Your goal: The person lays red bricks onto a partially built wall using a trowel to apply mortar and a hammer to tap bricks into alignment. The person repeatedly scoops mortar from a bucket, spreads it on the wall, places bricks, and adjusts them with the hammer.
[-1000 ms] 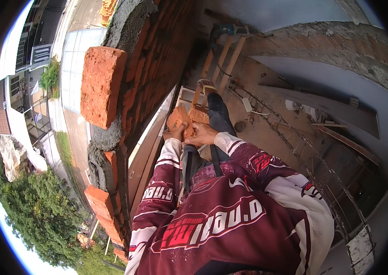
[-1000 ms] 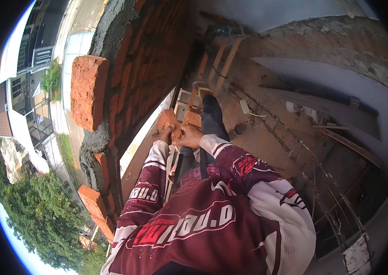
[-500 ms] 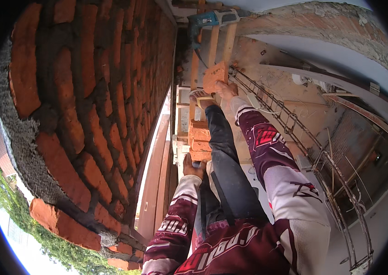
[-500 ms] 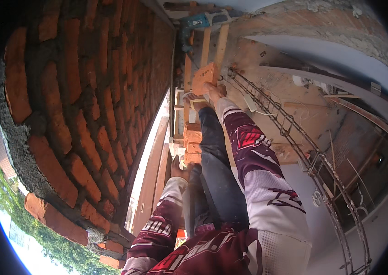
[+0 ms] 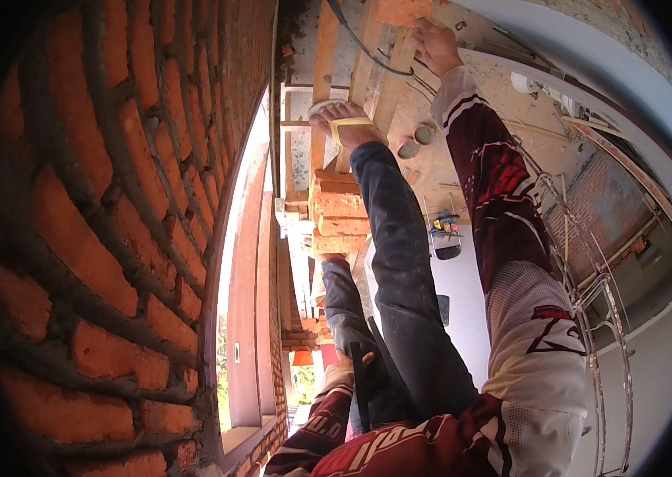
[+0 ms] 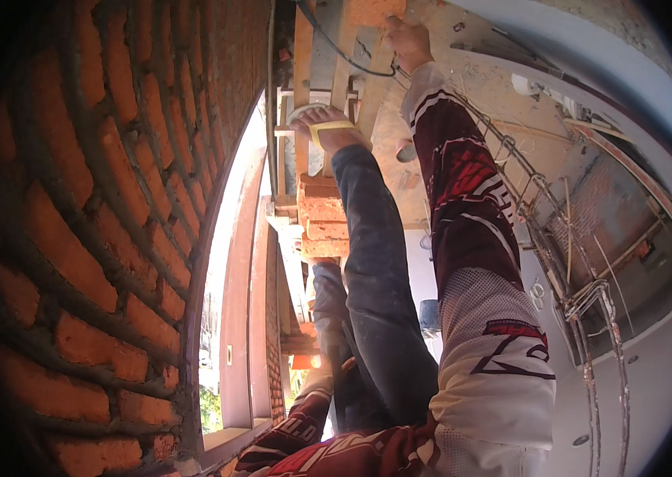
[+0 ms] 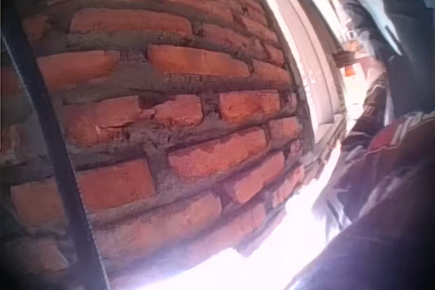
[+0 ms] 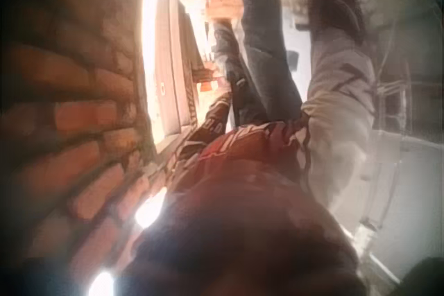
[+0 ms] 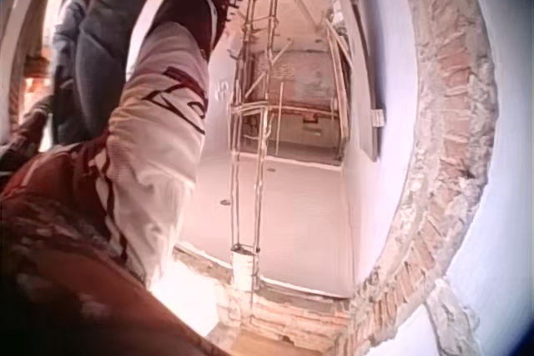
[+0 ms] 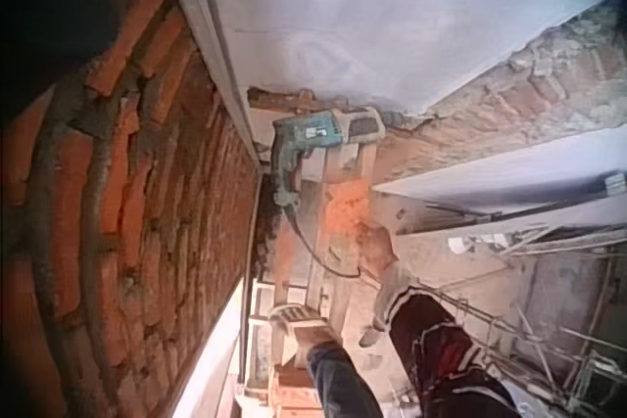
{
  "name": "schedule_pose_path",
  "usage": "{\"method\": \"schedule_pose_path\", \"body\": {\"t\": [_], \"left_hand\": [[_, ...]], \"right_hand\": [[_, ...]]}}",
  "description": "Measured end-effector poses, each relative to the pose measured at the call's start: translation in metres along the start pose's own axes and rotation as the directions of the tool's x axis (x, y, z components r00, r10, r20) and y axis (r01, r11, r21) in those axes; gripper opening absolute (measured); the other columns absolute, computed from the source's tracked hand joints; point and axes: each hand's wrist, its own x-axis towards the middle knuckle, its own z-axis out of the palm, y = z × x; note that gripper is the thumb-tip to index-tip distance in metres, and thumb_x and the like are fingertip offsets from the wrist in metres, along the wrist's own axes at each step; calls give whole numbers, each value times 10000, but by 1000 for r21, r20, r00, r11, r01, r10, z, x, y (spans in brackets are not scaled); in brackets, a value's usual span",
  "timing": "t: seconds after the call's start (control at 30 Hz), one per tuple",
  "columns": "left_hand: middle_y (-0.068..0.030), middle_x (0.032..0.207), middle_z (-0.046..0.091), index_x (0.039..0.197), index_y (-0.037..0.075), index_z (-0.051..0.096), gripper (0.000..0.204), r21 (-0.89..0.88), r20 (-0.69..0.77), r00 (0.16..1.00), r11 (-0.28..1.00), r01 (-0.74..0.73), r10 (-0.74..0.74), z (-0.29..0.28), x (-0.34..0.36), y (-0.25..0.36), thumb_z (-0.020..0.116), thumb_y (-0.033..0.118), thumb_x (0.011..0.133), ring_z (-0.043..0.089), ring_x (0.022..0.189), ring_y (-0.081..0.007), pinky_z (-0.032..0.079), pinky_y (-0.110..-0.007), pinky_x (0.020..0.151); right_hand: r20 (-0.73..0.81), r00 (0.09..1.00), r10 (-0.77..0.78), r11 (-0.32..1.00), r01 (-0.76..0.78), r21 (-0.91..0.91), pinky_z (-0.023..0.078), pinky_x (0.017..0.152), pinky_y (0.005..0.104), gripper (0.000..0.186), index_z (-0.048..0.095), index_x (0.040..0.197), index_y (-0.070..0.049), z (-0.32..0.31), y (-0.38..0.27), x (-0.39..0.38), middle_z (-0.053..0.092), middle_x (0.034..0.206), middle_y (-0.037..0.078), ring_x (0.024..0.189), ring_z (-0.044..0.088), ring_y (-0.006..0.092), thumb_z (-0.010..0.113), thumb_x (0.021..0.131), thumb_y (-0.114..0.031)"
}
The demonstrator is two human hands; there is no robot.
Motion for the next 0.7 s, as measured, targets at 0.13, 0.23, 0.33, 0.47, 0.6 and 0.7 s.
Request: {"method": "schedule_pose_path", "body": {"t": [0.13,0.23,0.33,0.47,0.6,0.7], "left_hand": [[-321,1431,468,1581,77,140,1193,43,78,997,999,14,-18,-14,-1,8,750,629,717,480,1295,-500,408,-498,1090],[-324,1427,467,1579,83,134,1189,16,24,1000,1000,-19,18,-4,16,-9,759,612,716,482,1291,-503,410,-507,1085],[-327,1422,465,1576,88,127,1186,-40,-81,994,997,-73,69,14,47,-30,768,594,715,484,1286,-507,412,-516,1079],[-331,1416,464,1573,96,119,1183,-138,-254,960,977,-160,122,45,93,-55,779,571,714,486,1280,-511,415,-528,1072],[-336,1410,462,1569,103,111,1180,-217,-366,921,950,-226,136,63,132,-77,791,548,713,489,1274,-515,419,-540,1065],[-339,1406,461,1567,109,105,1179,-246,-411,901,934,-260,143,70,152,-82,800,531,713,491,1269,-519,421,-549,1060]], "right_hand": [[-254,928,-273,858,115,-500,540,760,276,299,596,1211,8,32,22,-68,701,1017,94,881,672,163,643,930,-83],[31,955,-294,943,295,-156,537,698,318,248,636,1109,6,93,74,-186,708,872,91,771,676,173,682,893,-107],[426,899,104,716,229,-659,552,794,352,244,638,1085,-18,114,130,-287,706,909,154,955,681,282,697,905,-172],[383,749,541,155,358,-921,474,979,454,807,355,1452,-83,118,192,-309,561,1236,196,1249,511,378,781,819,-344],[348,722,598,149,327,-933,349,1099,574,1090,240,1540,-53,120,219,-316,372,1468,227,1399,352,437,822,736,-504],[331,783,527,52,359,-932,247,1131,663,1136,209,1550,-41,126,229,-346,249,1575,223,1458,252,437,813,727,-539]]}}
